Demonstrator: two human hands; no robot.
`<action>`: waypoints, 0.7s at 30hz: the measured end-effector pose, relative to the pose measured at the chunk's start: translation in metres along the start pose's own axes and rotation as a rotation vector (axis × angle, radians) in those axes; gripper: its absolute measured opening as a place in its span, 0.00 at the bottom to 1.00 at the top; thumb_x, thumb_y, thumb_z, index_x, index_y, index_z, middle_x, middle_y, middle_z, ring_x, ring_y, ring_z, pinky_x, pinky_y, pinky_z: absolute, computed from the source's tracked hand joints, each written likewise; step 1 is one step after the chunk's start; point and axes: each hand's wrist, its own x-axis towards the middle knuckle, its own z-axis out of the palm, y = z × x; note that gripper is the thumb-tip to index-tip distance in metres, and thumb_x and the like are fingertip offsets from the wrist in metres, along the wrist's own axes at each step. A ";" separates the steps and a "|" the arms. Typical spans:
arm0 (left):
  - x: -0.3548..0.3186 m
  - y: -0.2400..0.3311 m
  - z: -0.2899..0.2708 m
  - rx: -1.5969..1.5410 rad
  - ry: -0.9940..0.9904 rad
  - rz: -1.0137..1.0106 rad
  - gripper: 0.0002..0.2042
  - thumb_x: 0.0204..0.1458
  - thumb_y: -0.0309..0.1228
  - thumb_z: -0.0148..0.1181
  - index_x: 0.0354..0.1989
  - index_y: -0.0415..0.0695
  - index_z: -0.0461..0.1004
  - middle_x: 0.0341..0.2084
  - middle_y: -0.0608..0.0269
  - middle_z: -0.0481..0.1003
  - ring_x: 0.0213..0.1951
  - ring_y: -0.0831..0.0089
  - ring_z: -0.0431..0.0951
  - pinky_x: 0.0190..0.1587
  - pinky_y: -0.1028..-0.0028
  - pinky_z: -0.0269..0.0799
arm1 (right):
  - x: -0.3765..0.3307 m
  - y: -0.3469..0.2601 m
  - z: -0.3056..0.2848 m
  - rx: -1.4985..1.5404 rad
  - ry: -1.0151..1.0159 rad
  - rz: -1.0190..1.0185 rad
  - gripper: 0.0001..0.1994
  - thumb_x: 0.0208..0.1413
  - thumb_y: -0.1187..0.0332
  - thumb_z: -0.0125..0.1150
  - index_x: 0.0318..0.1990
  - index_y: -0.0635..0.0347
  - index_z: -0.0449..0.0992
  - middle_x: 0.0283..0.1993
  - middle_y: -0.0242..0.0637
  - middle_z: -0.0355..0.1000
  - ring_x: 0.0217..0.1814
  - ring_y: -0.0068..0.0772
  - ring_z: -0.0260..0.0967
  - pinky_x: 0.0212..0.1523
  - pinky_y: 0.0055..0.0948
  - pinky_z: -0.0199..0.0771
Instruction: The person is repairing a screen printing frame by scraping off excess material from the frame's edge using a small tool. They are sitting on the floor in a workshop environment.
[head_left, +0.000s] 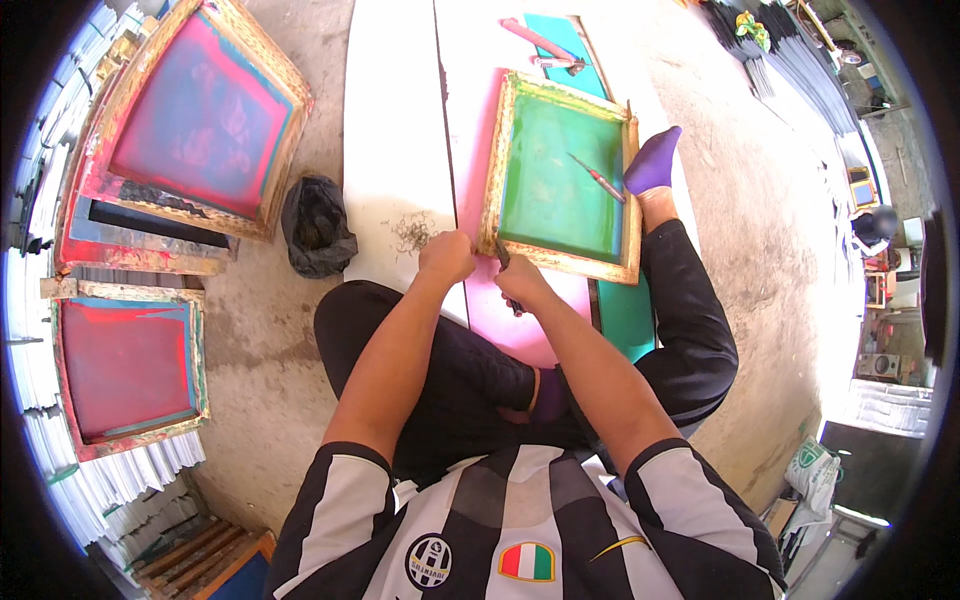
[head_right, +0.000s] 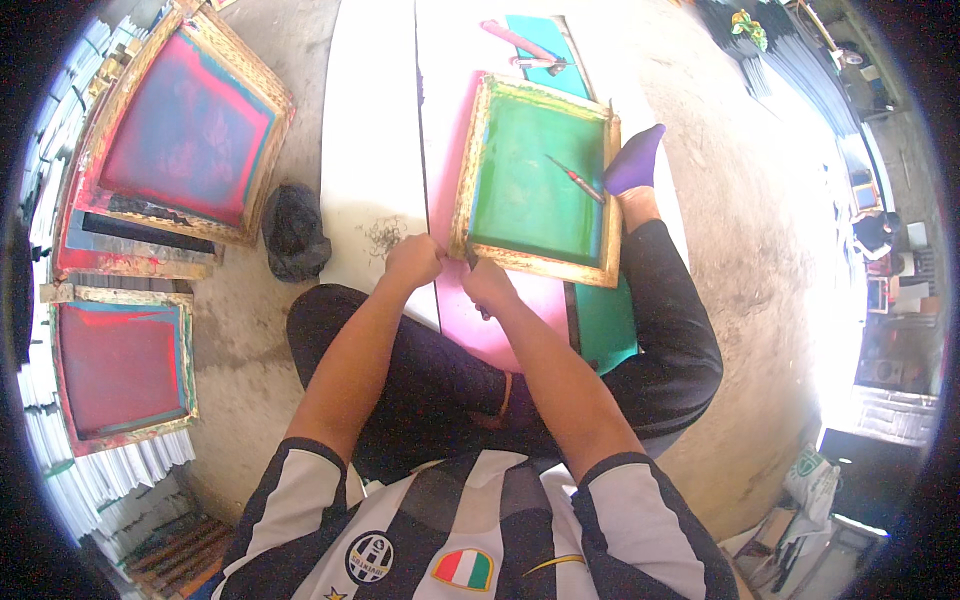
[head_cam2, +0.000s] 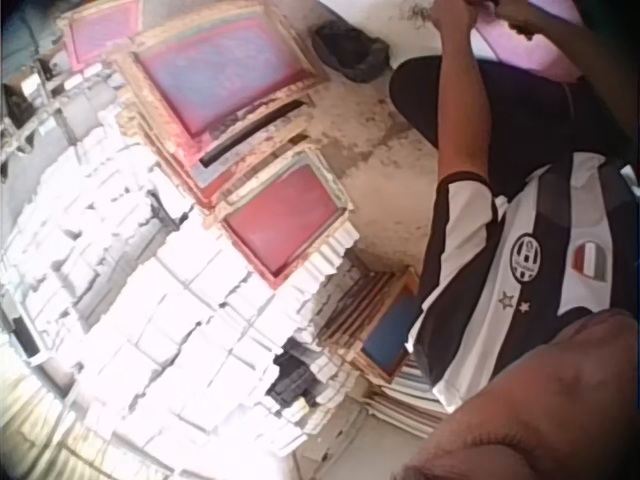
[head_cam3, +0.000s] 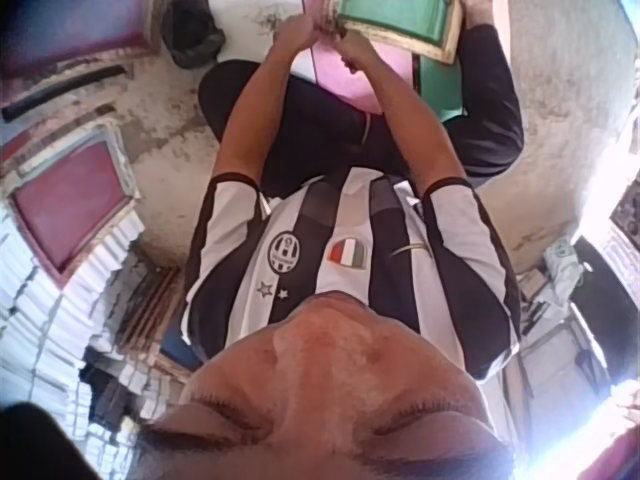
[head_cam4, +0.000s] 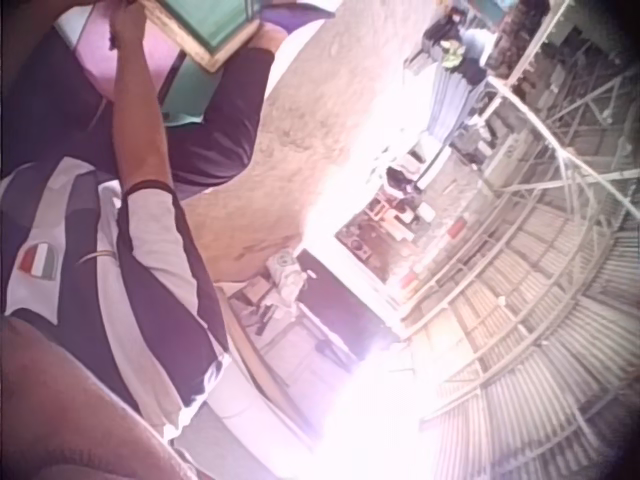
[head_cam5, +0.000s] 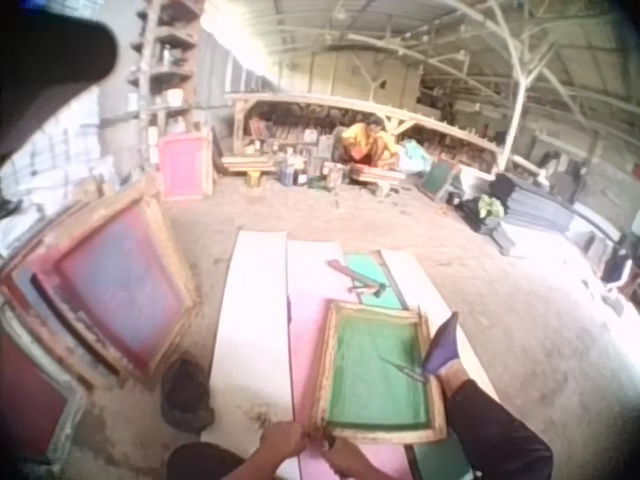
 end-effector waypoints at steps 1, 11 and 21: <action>0.001 -0.002 0.001 0.005 0.001 -0.005 0.10 0.47 0.29 0.61 0.37 0.52 0.86 0.38 0.51 0.83 0.43 0.51 0.84 0.47 0.54 0.80 | -0.005 -0.004 0.002 -0.028 0.023 -0.013 0.10 0.57 0.70 0.53 0.38 0.72 0.73 0.21 0.46 0.72 0.17 0.36 0.72 0.13 0.40 0.69; 0.005 -0.002 0.007 -0.001 0.026 0.067 0.07 0.44 0.27 0.59 0.29 0.47 0.83 0.34 0.48 0.82 0.41 0.48 0.83 0.44 0.52 0.79 | 0.008 0.017 0.031 -0.218 0.378 -0.035 0.14 0.55 0.68 0.58 0.45 0.67 0.79 0.33 0.54 0.80 0.30 0.49 0.81 0.29 0.45 0.82; -0.007 0.002 -0.004 -0.047 0.162 0.075 0.05 0.47 0.35 0.67 0.31 0.51 0.85 0.33 0.55 0.83 0.39 0.53 0.83 0.41 0.56 0.79 | -0.012 0.019 0.029 0.130 0.169 -0.046 0.11 0.52 0.70 0.55 0.39 0.67 0.78 0.29 0.52 0.79 0.30 0.47 0.81 0.36 0.44 0.82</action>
